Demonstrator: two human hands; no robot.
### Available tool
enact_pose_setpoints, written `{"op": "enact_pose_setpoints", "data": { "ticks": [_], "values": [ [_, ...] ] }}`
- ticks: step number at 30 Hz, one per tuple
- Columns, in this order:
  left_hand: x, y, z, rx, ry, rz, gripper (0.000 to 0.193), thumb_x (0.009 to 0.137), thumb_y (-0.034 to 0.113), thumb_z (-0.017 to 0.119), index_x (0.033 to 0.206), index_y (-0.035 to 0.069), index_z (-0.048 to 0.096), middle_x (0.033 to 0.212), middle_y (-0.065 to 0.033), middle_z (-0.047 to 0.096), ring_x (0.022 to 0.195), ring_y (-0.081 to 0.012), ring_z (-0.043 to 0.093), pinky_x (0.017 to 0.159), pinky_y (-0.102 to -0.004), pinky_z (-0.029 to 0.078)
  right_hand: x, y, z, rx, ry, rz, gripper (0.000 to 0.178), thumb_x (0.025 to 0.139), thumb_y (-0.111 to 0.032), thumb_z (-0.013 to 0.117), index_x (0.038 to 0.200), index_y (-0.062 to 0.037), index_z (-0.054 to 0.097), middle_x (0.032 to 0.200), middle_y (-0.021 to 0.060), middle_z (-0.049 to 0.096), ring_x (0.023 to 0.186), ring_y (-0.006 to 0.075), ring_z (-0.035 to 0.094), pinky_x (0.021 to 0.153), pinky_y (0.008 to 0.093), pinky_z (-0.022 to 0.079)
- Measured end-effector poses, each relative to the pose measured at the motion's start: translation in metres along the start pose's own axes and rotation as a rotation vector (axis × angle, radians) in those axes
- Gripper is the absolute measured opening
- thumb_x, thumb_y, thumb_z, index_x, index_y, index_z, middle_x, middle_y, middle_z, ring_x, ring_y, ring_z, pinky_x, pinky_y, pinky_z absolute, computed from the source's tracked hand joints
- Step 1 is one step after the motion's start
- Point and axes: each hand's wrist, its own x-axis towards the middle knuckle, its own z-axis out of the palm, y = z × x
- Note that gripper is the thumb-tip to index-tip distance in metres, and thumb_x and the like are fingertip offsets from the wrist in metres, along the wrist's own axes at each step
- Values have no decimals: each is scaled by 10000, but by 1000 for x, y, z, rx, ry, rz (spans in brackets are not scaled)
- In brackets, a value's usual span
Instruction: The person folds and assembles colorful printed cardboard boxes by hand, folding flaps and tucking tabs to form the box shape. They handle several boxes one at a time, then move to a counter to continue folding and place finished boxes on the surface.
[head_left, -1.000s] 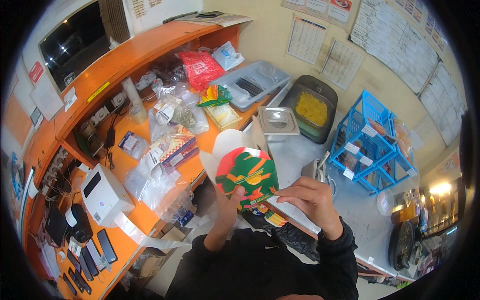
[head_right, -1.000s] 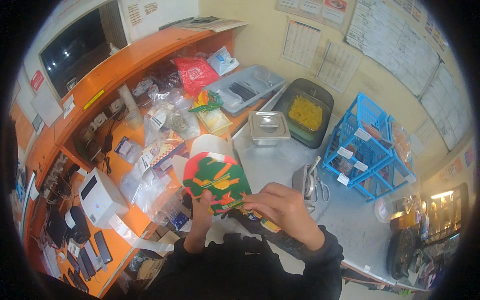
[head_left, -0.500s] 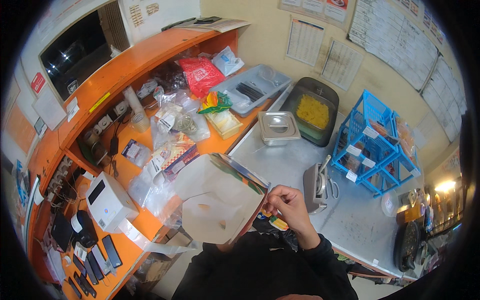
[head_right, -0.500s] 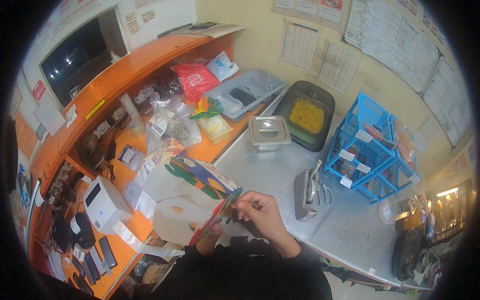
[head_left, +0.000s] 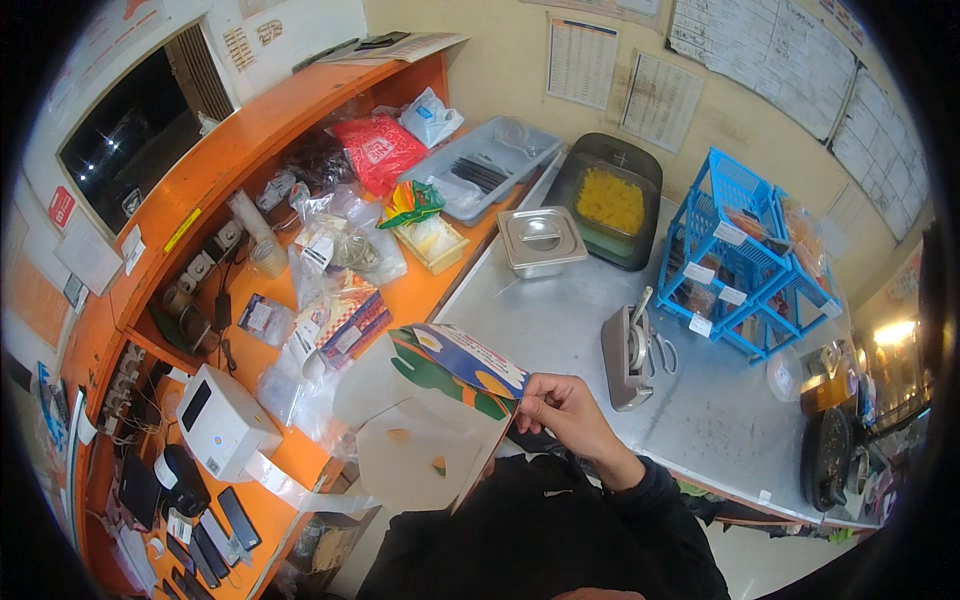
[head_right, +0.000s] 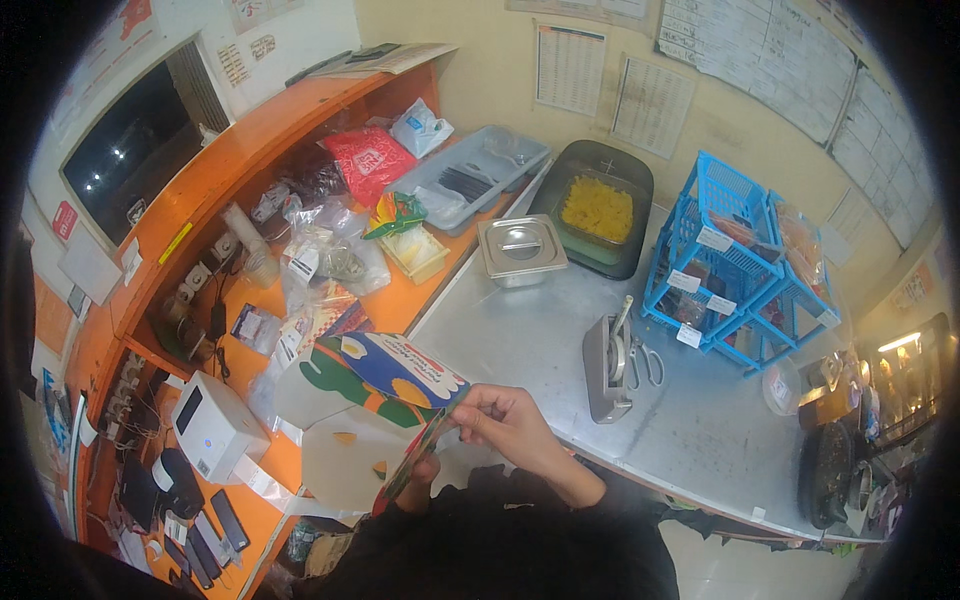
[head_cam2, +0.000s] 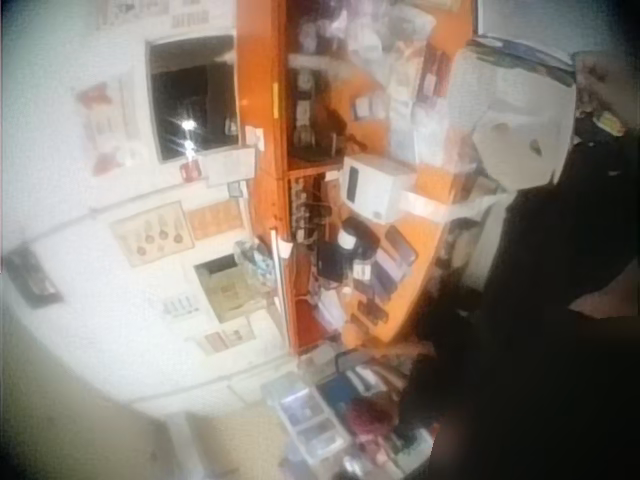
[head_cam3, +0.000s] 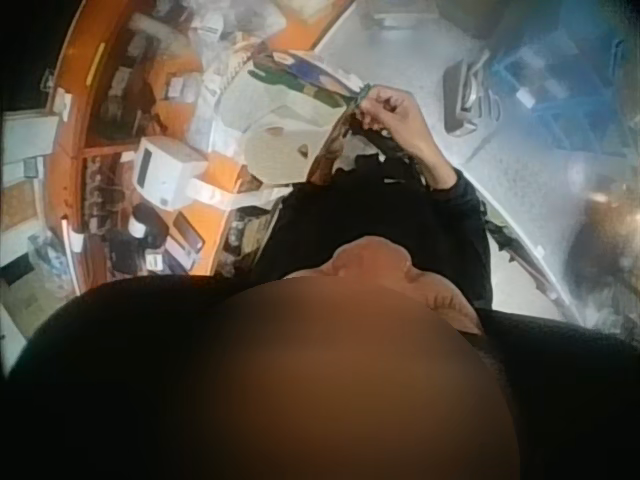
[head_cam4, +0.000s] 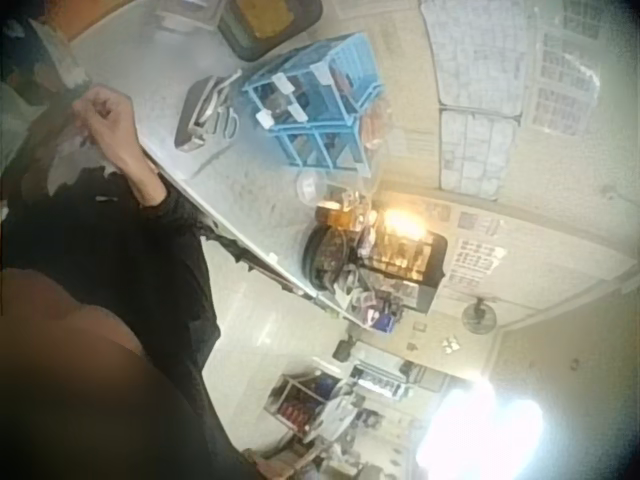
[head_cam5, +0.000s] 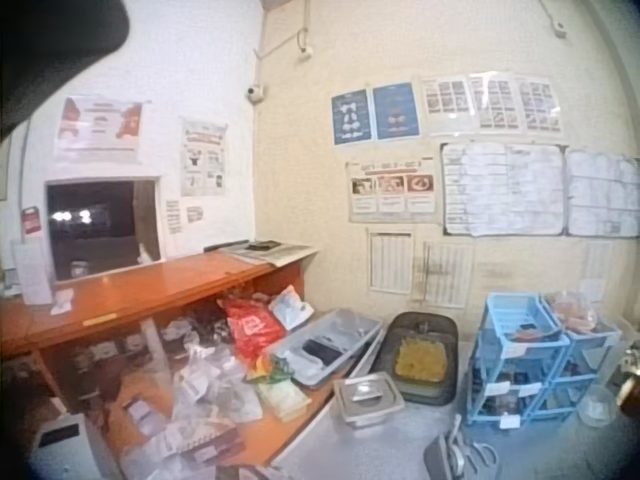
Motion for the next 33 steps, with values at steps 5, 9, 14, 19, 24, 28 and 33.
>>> {"op": "enact_pose_setpoints", "data": {
  "ticks": [5,9,14,19,24,28,33],
  "values": [
    [-3,0,0,-22,10,4,561,834,313,404,1280,-27,382,1246,-177,481,1136,-299,503,945,-414,430,-4,-2,5,-51,-30,89,182,911,-190,573,847,-20,579,692,-2,585,602,44,519,555,182,405],
    [-5,0,1,-35,15,13,562,829,311,400,1277,-28,384,1247,-178,480,1139,-298,499,945,-413,428,1,3,3,-240,-51,137,200,913,-190,561,975,-5,517,653,12,578,575,65,532,540,198,414],
    [-6,0,1,-53,36,41,563,824,310,394,1275,-28,386,1248,-178,478,1143,-298,495,946,-413,426,11,34,0,-96,-83,31,321,915,-155,543,1173,-39,392,868,77,599,679,90,569,574,221,451],
    [-9,-8,6,-106,117,89,565,818,308,387,1272,-28,389,1249,-179,476,1146,-297,491,946,-412,424,17,16,17,-114,-111,-179,591,917,-310,537,1360,-38,255,1171,83,484,1009,122,514,834,247,434],
    [-8,-16,9,-160,376,24,560,820,321,367,1259,-25,397,1247,-175,473,1145,-283,488,946,-397,417,20,15,24,-204,-108,-236,536,922,-138,529,1381,-86,256,1301,119,406,1182,176,424,976,306,374],
    [10,7,21,-91,327,-29,515,885,340,335,1258,-11,394,1237,-156,483,1142,-261,494,953,-378,413,21,20,22,-286,-86,-240,555,920,-129,530,1385,-78,232,1309,123,397,1161,188,455,914,321,438],
    [24,6,8,-196,388,-159,438,948,338,335,1250,28,394,1214,-103,498,1137,-216,500,953,-374,413,13,23,-13,-266,-168,23,616,901,-158,569,1402,-89,217,1177,81,474,914,128,572,789,281,489]
  ]
}}
